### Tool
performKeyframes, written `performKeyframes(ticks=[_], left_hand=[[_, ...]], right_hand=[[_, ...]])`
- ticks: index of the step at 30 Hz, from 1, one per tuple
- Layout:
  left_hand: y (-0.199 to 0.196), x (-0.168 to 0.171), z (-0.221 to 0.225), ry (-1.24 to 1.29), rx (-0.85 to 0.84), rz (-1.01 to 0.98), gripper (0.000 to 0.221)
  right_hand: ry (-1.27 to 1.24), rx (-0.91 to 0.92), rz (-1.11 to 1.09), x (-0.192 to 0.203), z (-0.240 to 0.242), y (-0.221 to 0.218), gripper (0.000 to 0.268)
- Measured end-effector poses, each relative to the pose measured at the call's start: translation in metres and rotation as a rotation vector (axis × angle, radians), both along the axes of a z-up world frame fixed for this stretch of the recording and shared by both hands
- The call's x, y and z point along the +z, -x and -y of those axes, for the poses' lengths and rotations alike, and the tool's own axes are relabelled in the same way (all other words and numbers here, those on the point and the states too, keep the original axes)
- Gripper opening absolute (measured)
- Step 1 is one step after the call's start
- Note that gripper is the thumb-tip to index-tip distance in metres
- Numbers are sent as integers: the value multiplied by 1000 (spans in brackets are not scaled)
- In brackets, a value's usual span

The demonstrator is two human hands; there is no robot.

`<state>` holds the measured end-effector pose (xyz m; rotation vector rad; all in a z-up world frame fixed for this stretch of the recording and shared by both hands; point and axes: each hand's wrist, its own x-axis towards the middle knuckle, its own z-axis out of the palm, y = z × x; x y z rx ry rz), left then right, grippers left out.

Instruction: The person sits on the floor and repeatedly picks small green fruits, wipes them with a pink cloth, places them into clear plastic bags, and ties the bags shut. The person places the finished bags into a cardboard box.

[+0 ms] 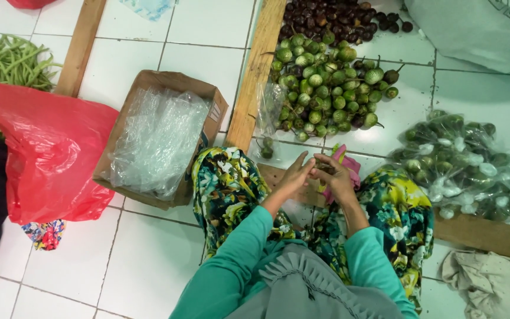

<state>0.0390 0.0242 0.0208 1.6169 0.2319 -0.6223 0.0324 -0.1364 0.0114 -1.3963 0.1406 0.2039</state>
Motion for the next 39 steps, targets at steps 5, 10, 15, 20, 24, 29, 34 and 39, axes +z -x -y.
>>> performKeyframes(ticks=[5, 10, 15, 20, 24, 29, 34, 39], left_hand=[[-61, 34, -27, -506, 40, 424, 50], [-133, 81, -60, -720, 115, 580, 49], [-206, -21, -101, -1638, -337, 666, 44], [-178, 10, -102, -1443, -217, 863, 18], [-171, -20, -116, -1289, -81, 1293, 2], [-115, 40, -111, -1233, -173, 1450, 3], [-87, 63, -105, -1033, -320, 1494, 3], [-58, 105, -98, -1008, -527, 1456, 4]], right_hand=[[-31, -57, -20, -17, 5, -2, 47], [-54, -61, -29, -12, 4, 1, 44], [-16, -51, -81, -7, 6, 2, 46], [-13, -37, -83, -17, 9, 0, 46], [-7, -20, -50, -27, 10, 1, 48], [-2, -44, -64, -13, 9, 10, 48], [-23, -94, -26, -3, 6, 24, 47], [-92, -151, 49, 43, 2, 36, 47]])
